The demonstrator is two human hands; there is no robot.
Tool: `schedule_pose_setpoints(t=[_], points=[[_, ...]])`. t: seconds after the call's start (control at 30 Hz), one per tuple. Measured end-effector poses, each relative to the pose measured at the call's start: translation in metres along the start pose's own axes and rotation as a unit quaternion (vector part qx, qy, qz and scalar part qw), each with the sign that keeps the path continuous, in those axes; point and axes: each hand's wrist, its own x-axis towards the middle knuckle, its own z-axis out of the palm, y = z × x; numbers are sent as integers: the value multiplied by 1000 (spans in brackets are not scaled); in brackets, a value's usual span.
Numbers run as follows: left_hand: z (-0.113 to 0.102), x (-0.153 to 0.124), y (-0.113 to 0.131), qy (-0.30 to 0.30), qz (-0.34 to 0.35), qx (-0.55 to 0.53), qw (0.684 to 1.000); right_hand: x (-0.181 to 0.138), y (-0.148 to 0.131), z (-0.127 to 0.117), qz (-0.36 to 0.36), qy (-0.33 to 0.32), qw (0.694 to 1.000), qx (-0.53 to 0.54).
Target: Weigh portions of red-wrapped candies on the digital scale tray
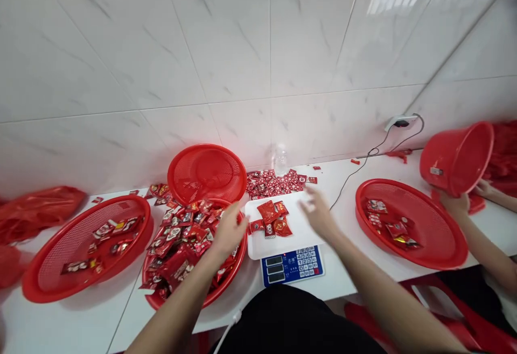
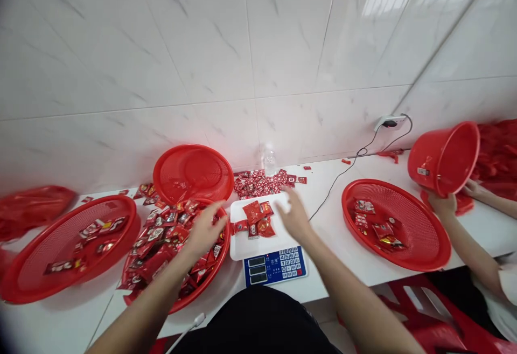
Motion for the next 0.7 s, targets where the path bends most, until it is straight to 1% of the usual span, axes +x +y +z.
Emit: schedule_pose_setpoints(t=[0.03,0.07,0.1,0.13,0.17,0.2,0.27,0.33,0.37,0.43,0.47,0.5,0.53,0.57,0.6,0.63,0.67,0.7], points=[[13,0,-2,-33,9,38,999,-8,4,19,-4,-58,997,-41],[27,1,-5,-74,13,87,993,-16,10,37,-8,-124,988,-91],[40,1,-8,-114,16,137,984,-23,17,54,-13,-185,973,-140],[53,1,-12,-146,19,180,973,-30,23,67,-18,-232,955,-183],[64,2,-16,-169,23,208,963,-34,30,77,-28,-255,945,-206],[72,2,-19,-181,27,223,957,-37,36,83,-38,-264,939,-218],[82,3,-22,-192,28,225,955,-38,47,83,-58,-261,940,-213],[86,1,-20,-192,3,197,961,-36,57,73,-61,-242,951,-185],[87,0,-18,-186,-13,173,967,-35,61,67,-49,-229,957,-169],[87,-4,-12,-160,-47,98,981,-32,68,56,6,-200,970,-139],[87,-5,-9,-148,-77,43,985,-30,70,52,49,-181,975,-118],[86,-7,-6,-139,-121,-27,982,-28,71,50,100,-160,978,-87],[85,-8,-2,-132,-179,-112,968,-26,70,49,152,-140,977,-43],[83,-9,1,-129,-245,-207,938,-23,67,49,200,-125,972,11],[81,-10,4,-127,-307,-303,893,-21,63,50,236,-116,963,67],[78,-11,8,-128,-354,-393,839,-20,56,52,252,-115,954,118],[76,-11,12,-133,-385,-468,784,-20,47,55,246,-122,949,157],[74,-12,15,-143,-402,-526,736,-21,37,59,221,-134,949,180]])
